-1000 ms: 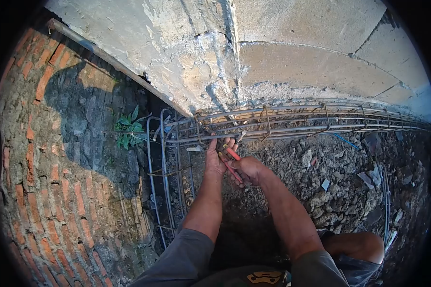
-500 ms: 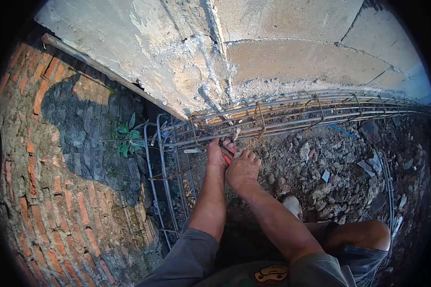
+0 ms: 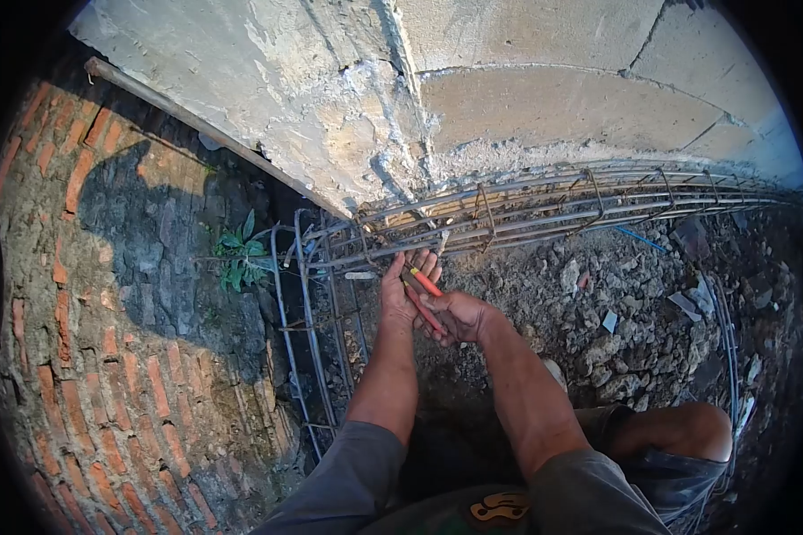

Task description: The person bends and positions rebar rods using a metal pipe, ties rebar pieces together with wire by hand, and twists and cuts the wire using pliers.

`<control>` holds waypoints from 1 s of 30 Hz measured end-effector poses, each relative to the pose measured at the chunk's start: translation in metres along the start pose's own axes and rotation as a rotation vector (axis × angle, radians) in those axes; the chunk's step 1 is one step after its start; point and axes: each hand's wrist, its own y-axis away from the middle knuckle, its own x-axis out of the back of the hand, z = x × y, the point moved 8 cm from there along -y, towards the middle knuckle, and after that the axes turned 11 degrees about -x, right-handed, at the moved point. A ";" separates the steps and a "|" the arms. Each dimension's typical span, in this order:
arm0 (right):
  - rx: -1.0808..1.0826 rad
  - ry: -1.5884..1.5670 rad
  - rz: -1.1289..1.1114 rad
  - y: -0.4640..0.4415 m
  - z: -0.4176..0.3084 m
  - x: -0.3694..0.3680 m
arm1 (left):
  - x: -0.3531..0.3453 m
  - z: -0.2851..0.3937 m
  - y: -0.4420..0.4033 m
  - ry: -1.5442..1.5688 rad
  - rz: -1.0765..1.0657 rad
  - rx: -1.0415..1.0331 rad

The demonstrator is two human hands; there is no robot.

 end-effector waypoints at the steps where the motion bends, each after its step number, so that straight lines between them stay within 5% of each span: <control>1: -0.049 0.076 0.078 0.005 -0.002 0.001 | -0.004 0.001 0.002 0.067 -0.018 -0.016; 3: -0.090 0.156 0.159 0.019 -0.016 -0.006 | 0.012 -0.013 -0.028 0.176 -0.200 0.038; 4: -0.189 0.589 0.464 0.030 -0.025 0.002 | -0.004 -0.011 -0.024 0.284 -0.381 0.092; 5: -0.292 1.021 0.763 0.042 -0.036 0.005 | 0.005 -0.016 -0.027 0.180 -0.230 0.064; 6: -0.296 1.017 0.760 0.045 -0.031 -0.009 | 0.002 -0.017 -0.025 0.179 -0.225 0.067; 9: -0.122 1.468 1.464 0.062 -0.035 -0.041 | 0.001 -0.016 -0.026 0.094 -0.107 0.013; 12: -0.085 1.512 1.644 0.050 -0.035 -0.026 | 0.007 -0.019 -0.029 -0.027 0.079 0.024; 16: -0.052 1.445 1.548 0.056 -0.048 -0.015 | 0.012 -0.024 -0.038 -0.116 0.056 0.023; 18: -0.131 1.209 1.200 0.054 -0.046 -0.015 | 0.010 -0.019 -0.034 -0.141 0.027 0.016; 21: -0.016 0.999 0.969 0.032 -0.047 -0.012 | 0.012 -0.009 -0.019 -0.132 -0.034 0.003; 26: -0.001 0.702 0.954 0.030 -0.042 -0.007 | 0.006 -0.003 -0.009 -0.097 -0.132 0.027; 29: 0.072 0.254 0.379 0.003 -0.018 0.012 | 0.007 -0.007 -0.012 -0.058 -0.210 0.003; 30: 0.070 0.256 0.378 0.005 -0.003 0.017 | 0.011 -0.005 -0.011 -0.048 -0.165 -0.017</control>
